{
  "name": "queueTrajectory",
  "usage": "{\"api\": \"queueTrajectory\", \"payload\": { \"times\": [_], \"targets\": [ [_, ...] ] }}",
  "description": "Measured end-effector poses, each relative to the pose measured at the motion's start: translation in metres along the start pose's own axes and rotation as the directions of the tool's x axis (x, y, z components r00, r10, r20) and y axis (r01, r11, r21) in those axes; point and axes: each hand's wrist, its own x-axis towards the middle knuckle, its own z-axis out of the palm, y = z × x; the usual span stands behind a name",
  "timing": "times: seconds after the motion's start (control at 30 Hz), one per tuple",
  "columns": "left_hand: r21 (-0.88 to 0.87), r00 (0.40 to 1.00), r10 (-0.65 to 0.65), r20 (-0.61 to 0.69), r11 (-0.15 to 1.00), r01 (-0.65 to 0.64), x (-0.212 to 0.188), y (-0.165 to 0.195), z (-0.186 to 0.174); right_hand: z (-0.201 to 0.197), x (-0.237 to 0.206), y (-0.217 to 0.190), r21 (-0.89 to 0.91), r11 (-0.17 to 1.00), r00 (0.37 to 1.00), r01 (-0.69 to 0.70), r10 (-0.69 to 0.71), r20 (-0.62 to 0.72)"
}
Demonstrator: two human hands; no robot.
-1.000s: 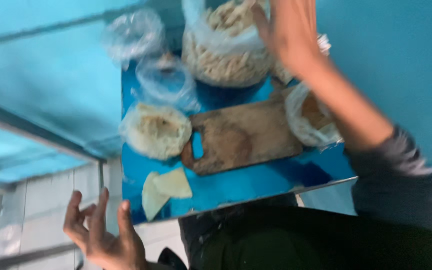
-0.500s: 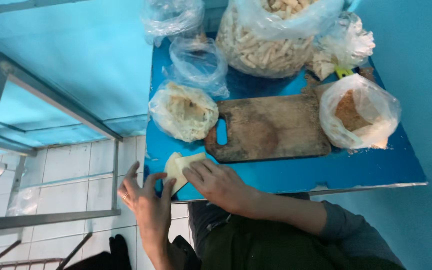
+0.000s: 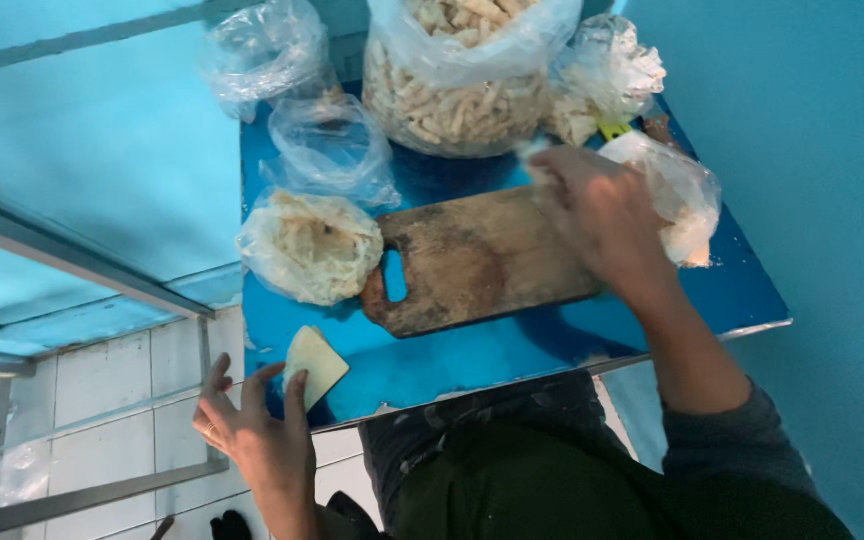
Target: The person sits at a small blue table and folds triangular dough wrappers by hand, adding a spoonful of brown filling from a plastic bag onto each wrapper, folding the dough over the filling, and setting the folded pieces aside on the table. They repeat this cycle with wrappers taken from a pile and place finished pieces near a bag of puffed snacks.
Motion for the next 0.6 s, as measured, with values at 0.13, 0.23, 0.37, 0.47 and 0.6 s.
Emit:
{"api": "queueTrajectory", "payload": {
  "times": [0.13,0.23,0.37,0.47,0.6],
  "targets": [
    [-0.067,0.999,0.03,-0.027,0.997,-0.032,0.002,0.02,0.003,0.045,-0.006,-0.061,0.239,0.961,0.939,-0.138,0.05,0.342],
    [-0.06,0.987,0.162,0.001,0.985,-0.161,0.002,0.022,0.005,0.079,-0.051,-0.105,0.335,0.788,0.814,0.516,-0.574,0.095],
    [-0.053,0.986,0.166,0.023,0.985,-0.164,-0.001,0.007,0.011,0.072,-0.098,-0.08,0.31,0.771,0.752,0.557,-0.626,0.205],
    [0.006,0.984,0.178,0.025,0.984,-0.178,0.002,-0.009,0.009,0.019,-0.111,-0.025,0.123,0.926,0.91,0.356,-0.373,0.182],
    [-0.033,0.984,0.174,0.04,0.984,-0.173,0.002,-0.002,0.01,-0.054,-0.117,0.013,-0.246,0.966,0.977,0.076,-0.024,0.211]
  ]
}}
